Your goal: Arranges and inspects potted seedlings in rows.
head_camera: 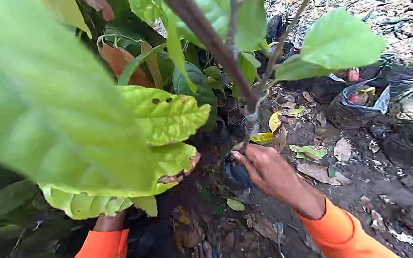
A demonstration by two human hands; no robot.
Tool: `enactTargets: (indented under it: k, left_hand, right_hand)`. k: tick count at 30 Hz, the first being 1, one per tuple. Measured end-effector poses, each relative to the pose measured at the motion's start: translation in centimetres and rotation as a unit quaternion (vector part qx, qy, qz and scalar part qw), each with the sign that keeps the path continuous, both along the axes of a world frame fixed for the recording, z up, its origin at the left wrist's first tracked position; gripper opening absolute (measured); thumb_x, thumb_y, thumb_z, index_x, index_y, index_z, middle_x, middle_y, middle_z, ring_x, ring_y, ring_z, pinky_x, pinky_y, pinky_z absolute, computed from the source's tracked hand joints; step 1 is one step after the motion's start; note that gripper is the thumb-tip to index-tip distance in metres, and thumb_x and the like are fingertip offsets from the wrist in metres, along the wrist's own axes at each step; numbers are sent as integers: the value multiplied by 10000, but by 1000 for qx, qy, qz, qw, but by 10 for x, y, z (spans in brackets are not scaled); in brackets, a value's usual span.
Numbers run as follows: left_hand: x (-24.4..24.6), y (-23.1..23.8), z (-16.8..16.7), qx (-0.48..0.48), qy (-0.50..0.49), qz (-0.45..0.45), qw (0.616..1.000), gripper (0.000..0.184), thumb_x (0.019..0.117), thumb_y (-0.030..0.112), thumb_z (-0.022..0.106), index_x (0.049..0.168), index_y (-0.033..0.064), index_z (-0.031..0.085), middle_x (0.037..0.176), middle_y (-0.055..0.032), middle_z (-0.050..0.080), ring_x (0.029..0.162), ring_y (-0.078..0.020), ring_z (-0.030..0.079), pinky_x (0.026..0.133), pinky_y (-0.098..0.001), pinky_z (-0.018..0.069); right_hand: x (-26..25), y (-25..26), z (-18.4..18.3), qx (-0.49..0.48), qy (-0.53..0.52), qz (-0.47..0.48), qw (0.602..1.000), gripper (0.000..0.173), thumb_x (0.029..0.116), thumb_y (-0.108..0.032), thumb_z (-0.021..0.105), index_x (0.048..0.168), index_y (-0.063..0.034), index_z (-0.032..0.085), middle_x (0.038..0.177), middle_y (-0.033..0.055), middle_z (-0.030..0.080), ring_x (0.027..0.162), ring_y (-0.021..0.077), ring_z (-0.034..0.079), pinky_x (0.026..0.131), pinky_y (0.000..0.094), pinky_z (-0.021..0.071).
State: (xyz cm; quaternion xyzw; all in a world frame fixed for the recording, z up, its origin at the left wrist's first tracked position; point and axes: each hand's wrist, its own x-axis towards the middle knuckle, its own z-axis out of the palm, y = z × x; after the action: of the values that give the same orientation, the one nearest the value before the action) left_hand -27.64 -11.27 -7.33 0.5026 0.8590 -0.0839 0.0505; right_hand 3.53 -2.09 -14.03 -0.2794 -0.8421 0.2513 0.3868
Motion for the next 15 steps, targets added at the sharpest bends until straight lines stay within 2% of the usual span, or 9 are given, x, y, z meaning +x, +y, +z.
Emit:
enactTargets:
  k: [1, 2, 3, 4, 6, 8, 10, 13, 15]
  left_hand:
    - [-41, -11, -22, 83, 31, -142, 986, 436, 1085, 263, 434, 1341, -52, 596, 1197, -318, 656, 1074, -472, 660, 916, -652, 501]
    - [-69, -13, -37, 168, 51, -251, 952, 402, 1023, 219, 496, 1279, -49, 652, 1181, -297, 679, 1014, -458, 695, 833, -644, 554]
    - [-61, -11, -19, 115, -2, -227, 967, 392, 1024, 135, 540, 1368, -42, 601, 1372, -295, 596, 1201, -477, 625, 980, -660, 502]
    - [-54, -9, -11, 104, -29, -196, 975, 399, 986, 63, 583, 1373, -34, 603, 1432, -272, 565, 1265, -469, 591, 1037, -653, 472]
    - [-48, -8, -8, 123, -33, -177, 976, 407, 938, -7, 604, 1343, -44, 628, 1447, -261, 559, 1284, -454, 585, 1066, -626, 464]
    - [-41, -10, -9, 142, -9, -157, 977, 375, 952, -10, 583, 1319, -49, 647, 1414, -270, 585, 1252, -456, 611, 1050, -611, 480]
    - [-39, -14, -11, 154, 9, -140, 978, 338, 961, 17, 578, 1280, -40, 672, 1295, -283, 650, 1161, -471, 651, 995, -634, 498]
    - [-29, -14, -6, 175, 3, -112, 978, 276, 991, 43, 586, 1225, -64, 688, 1178, -315, 684, 1103, -510, 664, 962, -676, 489]
    - [-31, -16, -8, 208, 3, -132, 969, 269, 998, 111, 576, 1156, -58, 715, 1087, -299, 712, 1018, -496, 694, 900, -685, 509]
  right_hand:
    - [-14, 5, 4, -9, -6, 20, 1000, 311, 1063, -227, 474, 1052, -13, 699, 794, 105, 694, 719, 237, 700, 693, 387, 592]
    - [-28, 10, 7, -21, -16, 40, 999, 297, 1064, -218, 480, 1059, -13, 694, 809, 114, 694, 742, 251, 703, 713, 401, 593]
    - [-43, 16, 9, -44, -31, 62, 997, 289, 1067, -206, 484, 1078, -3, 690, 840, 135, 699, 781, 275, 710, 747, 428, 592]
    - [-58, 22, 8, -72, -52, 87, 992, 291, 1074, -203, 481, 1097, 8, 680, 872, 158, 699, 827, 302, 711, 785, 457, 584]
    - [-93, 37, -7, -122, -97, 134, 979, 323, 1094, -217, 450, 1146, 26, 658, 943, 201, 695, 920, 347, 702, 861, 500, 559]
    - [-128, 52, -43, -156, -143, 185, 960, 364, 1112, -234, 404, 1221, 31, 628, 1064, 234, 692, 1048, 374, 682, 968, 513, 522]
    - [-148, 54, -72, -178, -175, 216, 944, 383, 1119, -237, 378, 1255, 40, 605, 1133, 260, 677, 1125, 399, 654, 1026, 527, 485]
    - [-153, 52, -74, -171, -178, 220, 944, 368, 1112, -228, 404, 1226, 49, 618, 1130, 265, 680, 1121, 405, 658, 1012, 529, 490]
    - [-147, 51, -72, -182, -174, 229, 940, 364, 1102, -235, 448, 1297, 28, 606, 1223, 248, 663, 1187, 378, 636, 1060, 505, 471]
